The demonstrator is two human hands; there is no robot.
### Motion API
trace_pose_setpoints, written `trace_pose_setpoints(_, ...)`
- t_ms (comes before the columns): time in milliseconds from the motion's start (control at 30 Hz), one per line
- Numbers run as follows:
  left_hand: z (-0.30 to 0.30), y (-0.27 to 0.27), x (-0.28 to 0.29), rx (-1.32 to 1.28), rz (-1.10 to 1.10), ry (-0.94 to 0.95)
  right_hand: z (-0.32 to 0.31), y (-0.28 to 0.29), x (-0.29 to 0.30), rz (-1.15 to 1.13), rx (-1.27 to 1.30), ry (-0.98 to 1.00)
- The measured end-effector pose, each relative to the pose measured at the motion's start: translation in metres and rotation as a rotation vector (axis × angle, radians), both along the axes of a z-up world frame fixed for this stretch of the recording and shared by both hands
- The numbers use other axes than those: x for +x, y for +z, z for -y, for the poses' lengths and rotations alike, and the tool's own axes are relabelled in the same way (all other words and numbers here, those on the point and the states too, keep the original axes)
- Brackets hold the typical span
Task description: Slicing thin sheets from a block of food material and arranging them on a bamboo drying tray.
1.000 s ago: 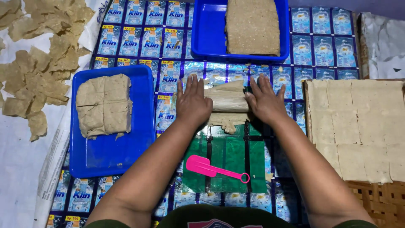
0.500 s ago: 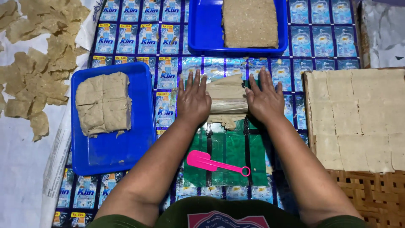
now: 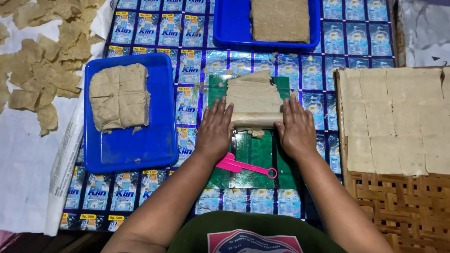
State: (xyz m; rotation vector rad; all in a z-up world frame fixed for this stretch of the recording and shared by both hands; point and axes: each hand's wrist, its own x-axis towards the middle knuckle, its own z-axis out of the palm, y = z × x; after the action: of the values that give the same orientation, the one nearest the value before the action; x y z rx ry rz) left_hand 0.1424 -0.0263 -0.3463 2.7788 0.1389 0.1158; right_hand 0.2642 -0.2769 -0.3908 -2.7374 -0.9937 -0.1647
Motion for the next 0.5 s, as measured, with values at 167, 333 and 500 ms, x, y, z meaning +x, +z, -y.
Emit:
trace_pose_setpoints(167,0.012,-0.008,-0.037,0.03,0.048,-0.037,0.016,0.007,-0.041,0.02,0.024,0.0)
trace_pose_setpoints(333,0.019,0.002,-0.052,0.0,-0.169,-0.021,0.019,0.007,-0.06,0.037,0.046,-0.028)
trace_pose_setpoints(500,0.004,-0.009,-0.012,0.03,-0.066,-0.018,0.007,-0.005,-0.015,0.053,0.061,-0.012)
